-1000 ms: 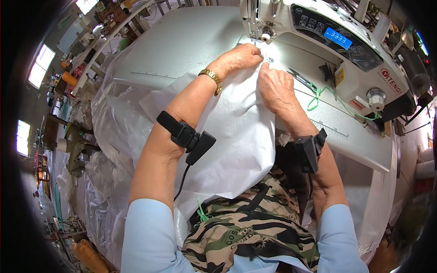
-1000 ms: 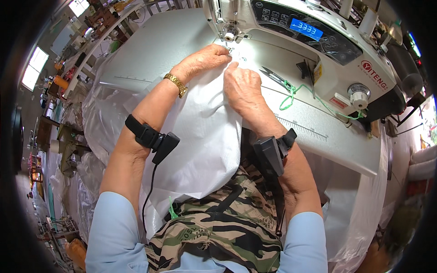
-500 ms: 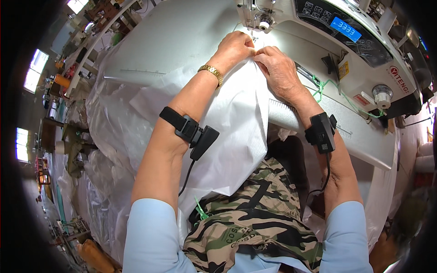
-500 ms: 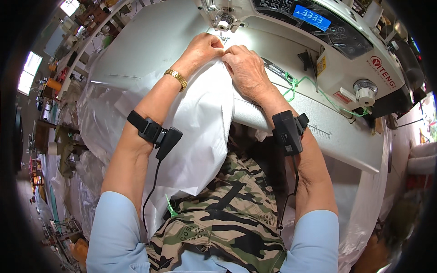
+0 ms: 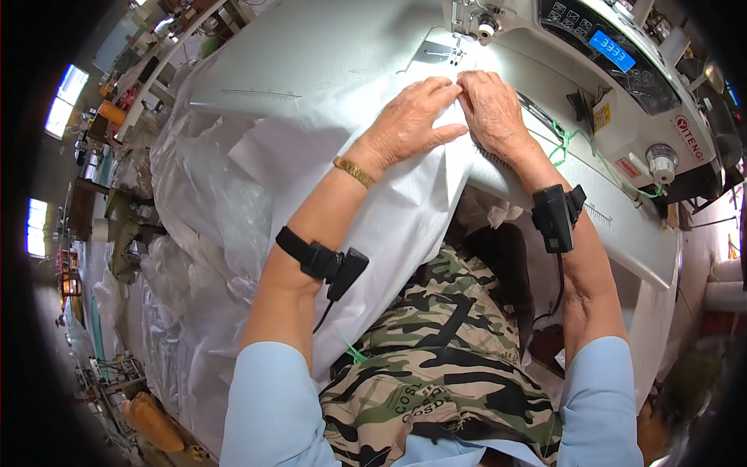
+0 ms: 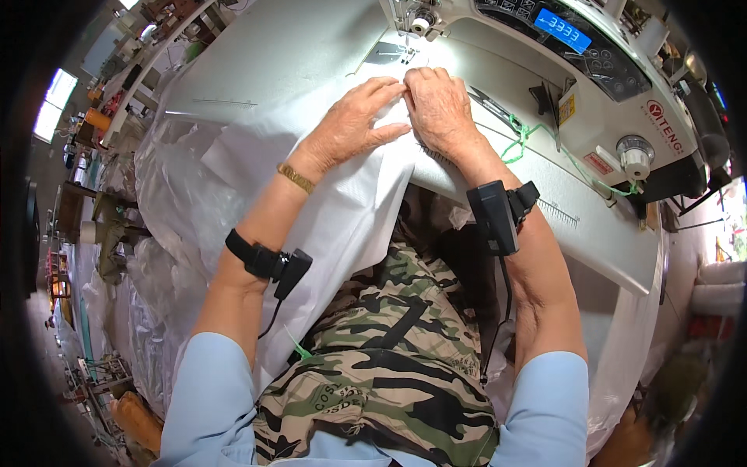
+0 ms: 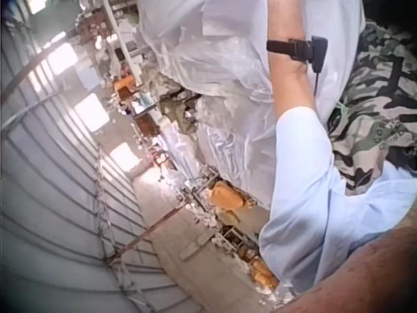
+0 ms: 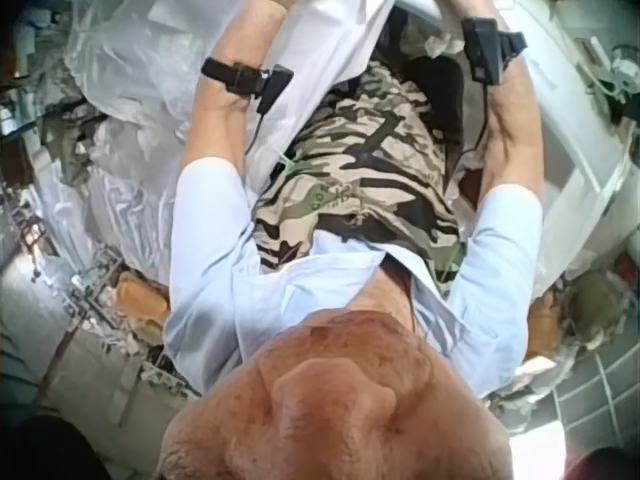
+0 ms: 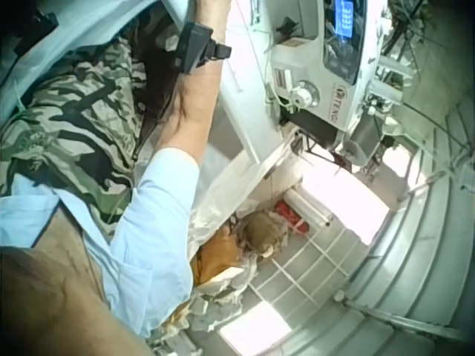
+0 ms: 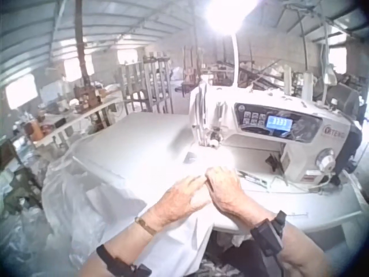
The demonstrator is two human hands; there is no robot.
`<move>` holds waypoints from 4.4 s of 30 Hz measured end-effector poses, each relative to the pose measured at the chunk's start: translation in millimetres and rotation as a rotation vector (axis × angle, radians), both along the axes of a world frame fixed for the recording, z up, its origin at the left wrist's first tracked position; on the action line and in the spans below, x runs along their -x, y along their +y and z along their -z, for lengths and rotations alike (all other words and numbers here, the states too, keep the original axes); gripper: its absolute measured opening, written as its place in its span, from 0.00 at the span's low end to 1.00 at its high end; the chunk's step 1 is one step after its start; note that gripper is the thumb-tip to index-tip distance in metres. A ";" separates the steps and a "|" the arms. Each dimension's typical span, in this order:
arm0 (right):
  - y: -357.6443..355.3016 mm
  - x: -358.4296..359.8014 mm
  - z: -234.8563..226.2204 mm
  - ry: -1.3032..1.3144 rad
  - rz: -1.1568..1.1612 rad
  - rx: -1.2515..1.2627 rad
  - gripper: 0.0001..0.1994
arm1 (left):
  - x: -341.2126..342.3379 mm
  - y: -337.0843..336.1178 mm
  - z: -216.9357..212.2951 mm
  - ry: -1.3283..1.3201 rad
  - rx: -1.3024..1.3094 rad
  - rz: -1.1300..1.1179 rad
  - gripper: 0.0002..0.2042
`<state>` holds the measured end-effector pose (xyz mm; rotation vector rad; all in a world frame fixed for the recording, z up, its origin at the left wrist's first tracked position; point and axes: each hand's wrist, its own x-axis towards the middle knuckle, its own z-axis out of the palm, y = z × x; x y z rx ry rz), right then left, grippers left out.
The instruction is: Sewing large white woven plastic sheets using an industrial sewing machine in a manufacturing environment.
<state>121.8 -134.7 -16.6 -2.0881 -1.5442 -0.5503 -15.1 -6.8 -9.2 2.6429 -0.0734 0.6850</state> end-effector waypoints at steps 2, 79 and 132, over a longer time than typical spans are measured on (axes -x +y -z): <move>1.6 -1.1 0.3 -0.004 0.005 -0.023 0.08 | -1.9 9.9 4.3 -0.006 0.032 0.020 0.30; 39.1 -64.1 11.8 0.896 -0.167 -0.536 0.22 | -47.4 40.0 -7.7 0.152 0.004 0.012 0.11; -31.1 190.9 145.8 1.226 0.126 -0.153 0.18 | 49.8 183.2 14.8 0.084 -0.098 -0.208 0.32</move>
